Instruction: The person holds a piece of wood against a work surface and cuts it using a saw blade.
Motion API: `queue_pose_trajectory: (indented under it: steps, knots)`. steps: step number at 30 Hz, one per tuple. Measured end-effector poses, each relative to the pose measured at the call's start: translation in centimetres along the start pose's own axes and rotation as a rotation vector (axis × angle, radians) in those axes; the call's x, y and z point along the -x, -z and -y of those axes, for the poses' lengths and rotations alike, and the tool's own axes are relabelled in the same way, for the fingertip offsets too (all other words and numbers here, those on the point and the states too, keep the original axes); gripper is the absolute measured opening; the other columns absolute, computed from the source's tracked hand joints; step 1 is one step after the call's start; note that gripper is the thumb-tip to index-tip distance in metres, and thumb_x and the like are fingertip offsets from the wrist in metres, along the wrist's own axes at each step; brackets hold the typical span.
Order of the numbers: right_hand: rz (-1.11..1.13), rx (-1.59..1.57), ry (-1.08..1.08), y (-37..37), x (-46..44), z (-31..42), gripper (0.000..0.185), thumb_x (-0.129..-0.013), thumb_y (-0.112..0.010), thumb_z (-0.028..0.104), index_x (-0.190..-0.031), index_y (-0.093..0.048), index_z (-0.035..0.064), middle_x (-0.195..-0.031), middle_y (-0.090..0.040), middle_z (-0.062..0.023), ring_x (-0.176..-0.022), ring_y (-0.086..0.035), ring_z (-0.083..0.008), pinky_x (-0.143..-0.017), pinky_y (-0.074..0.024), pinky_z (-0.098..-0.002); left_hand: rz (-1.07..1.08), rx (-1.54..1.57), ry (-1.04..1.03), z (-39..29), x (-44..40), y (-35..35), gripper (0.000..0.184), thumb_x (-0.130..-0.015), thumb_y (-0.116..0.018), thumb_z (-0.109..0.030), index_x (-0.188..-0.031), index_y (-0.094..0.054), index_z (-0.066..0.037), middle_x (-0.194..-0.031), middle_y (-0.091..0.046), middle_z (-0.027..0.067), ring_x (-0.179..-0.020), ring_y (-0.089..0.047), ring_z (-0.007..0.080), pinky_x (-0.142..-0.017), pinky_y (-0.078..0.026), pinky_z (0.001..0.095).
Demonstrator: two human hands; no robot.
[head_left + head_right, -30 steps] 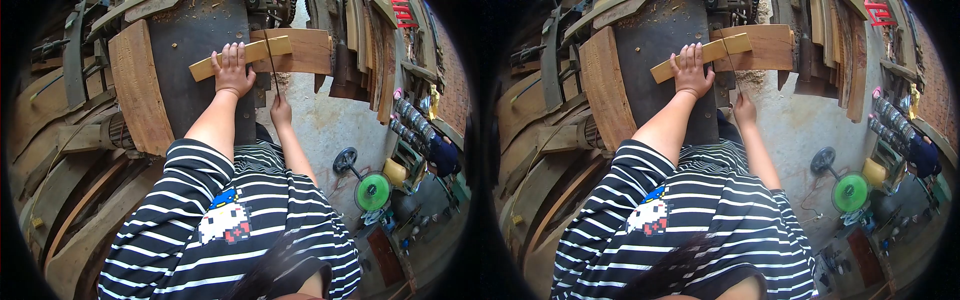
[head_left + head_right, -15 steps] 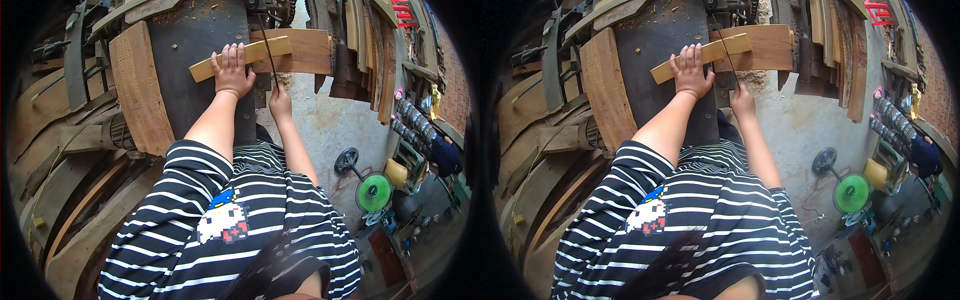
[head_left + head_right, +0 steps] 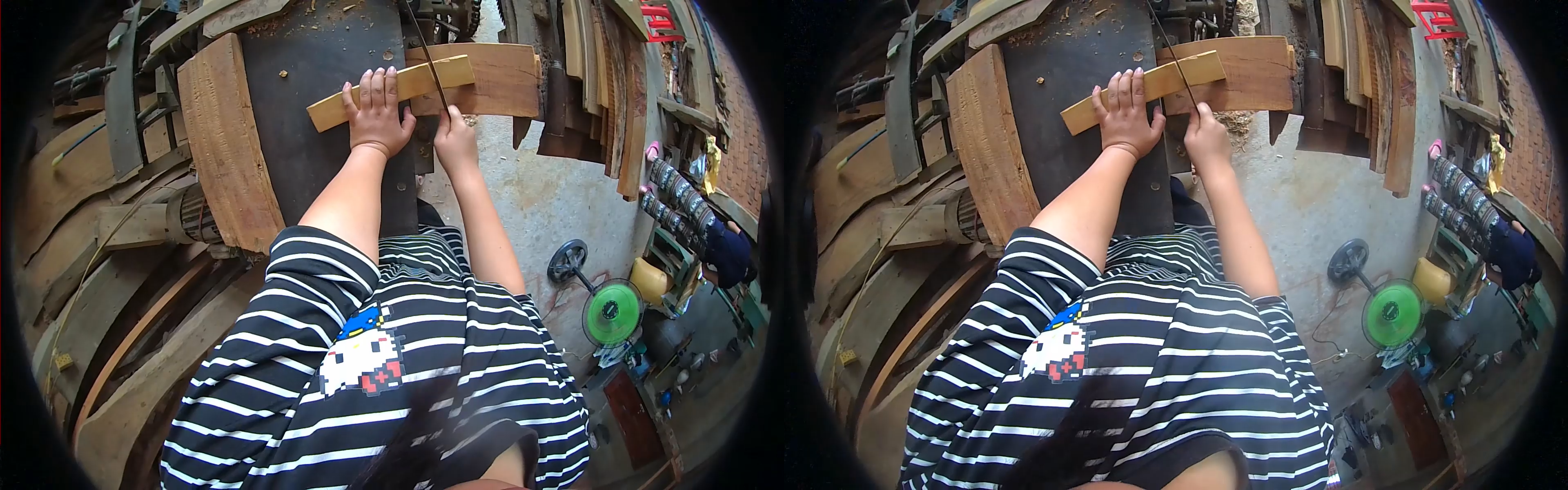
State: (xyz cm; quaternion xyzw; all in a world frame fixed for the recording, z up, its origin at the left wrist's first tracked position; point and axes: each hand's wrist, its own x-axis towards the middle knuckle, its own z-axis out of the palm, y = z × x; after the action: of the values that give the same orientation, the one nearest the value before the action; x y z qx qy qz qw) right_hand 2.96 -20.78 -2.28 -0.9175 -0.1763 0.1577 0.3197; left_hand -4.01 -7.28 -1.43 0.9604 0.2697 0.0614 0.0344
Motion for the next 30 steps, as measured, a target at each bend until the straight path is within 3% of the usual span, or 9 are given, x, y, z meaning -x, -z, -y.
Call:
queue_pose_trajectory:
  steps: [3, 6, 9, 18, 24, 26, 30]
  knots:
    - [-0.003, 0.005, 0.066, -0.8, 2.8, -4.6, 0.018, -0.093, -0.049, 0.022, -0.098, -0.058, 0.0075, -0.077, -0.062, -0.0282, -0.075, -0.06, -0.0472, -0.062, -0.0453, -0.0552, 0.005, 0.011, 0.002, 0.0, -0.1, 0.1, 0.077, -0.077, -0.052, -0.043, -0.143, -0.031, -0.01, -0.14, -0.034, 0.0078, -0.135, -0.026, 0.0226, -0.111, -0.01, 0.0545]
    - [0.045, 0.031, -0.033, -0.5, 7.5, -8.3, 0.018, -0.094, -0.048, 0.022, -0.095, -0.058, 0.0073, -0.076, -0.061, -0.027, -0.075, -0.059, -0.0474, -0.062, -0.0447, -0.0549, 0.012, 0.022, 0.005, 0.0, -0.1, 0.1, 0.077, -0.077, -0.053, -0.042, -0.143, -0.031, -0.01, -0.14, -0.034, 0.008, -0.135, -0.026, 0.0227, -0.111, -0.01, 0.0545]
    - [0.091, 0.031, -0.107, -0.1, 8.9, -8.9, 0.018, -0.093, -0.048, 0.021, -0.094, -0.058, 0.0068, -0.077, -0.062, -0.0263, -0.076, -0.059, -0.0473, -0.061, -0.0447, -0.0544, 0.011, 0.026, 0.003, 0.1, -0.1, 0.0, 0.078, -0.076, -0.053, -0.042, -0.143, -0.031, -0.01, -0.14, -0.034, 0.0081, -0.135, -0.026, 0.0228, -0.111, -0.009, 0.0544]
    - [0.018, -0.069, 0.02, 0.7, -0.9, 0.9, 0.021, -0.094, -0.049, 0.026, -0.098, -0.059, 0.0074, -0.077, -0.062, -0.0275, -0.077, -0.059, -0.0482, -0.063, -0.0471, -0.0547, -0.004, 0.013, -0.004, 0.0, 0.0, -0.1, 0.078, -0.077, -0.053, -0.043, -0.143, -0.03, -0.009, -0.14, -0.034, 0.0082, -0.135, -0.027, 0.0232, -0.111, -0.009, 0.0545]
    - [0.058, -0.031, -0.035, 0.3, 4.5, -4.6, 0.022, -0.095, -0.046, 0.025, -0.105, -0.058, 0.0089, -0.079, -0.061, -0.0287, -0.078, -0.058, -0.049, -0.063, -0.0442, -0.0563, -0.006, 0.026, 0.007, 0.0, 0.1, -0.1, 0.079, -0.077, -0.053, -0.043, -0.143, -0.03, -0.009, -0.139, -0.035, 0.0086, -0.135, -0.027, 0.0238, -0.111, -0.009, 0.0553]
    - [0.053, -0.021, -0.075, -0.3, 7.6, -7.4, 0.02, -0.096, -0.046, 0.02, -0.095, -0.056, 0.0031, -0.078, -0.059, -0.0284, -0.078, -0.057, -0.0488, -0.059, -0.0426, -0.0522, 0.0, 0.027, 0.004, 0.0, 0.0, -0.2, 0.079, -0.076, -0.053, -0.043, -0.143, -0.03, -0.008, -0.139, -0.035, 0.0089, -0.135, -0.027, 0.0242, -0.111, -0.008, 0.0557]
    - [0.051, -0.039, -0.04, -0.9, 7.3, -7.8, 0.02, -0.096, -0.045, 0.022, -0.097, -0.057, 0.0055, -0.078, -0.06, -0.0287, -0.077, -0.057, -0.0495, -0.06, -0.0428, -0.0549, -0.001, 0.058, 0.0, 0.1, 0.0, -0.3, 0.079, -0.076, -0.053, -0.043, -0.143, -0.03, -0.008, -0.14, -0.034, 0.0093, -0.136, -0.025, 0.0245, -0.112, -0.008, 0.0559]
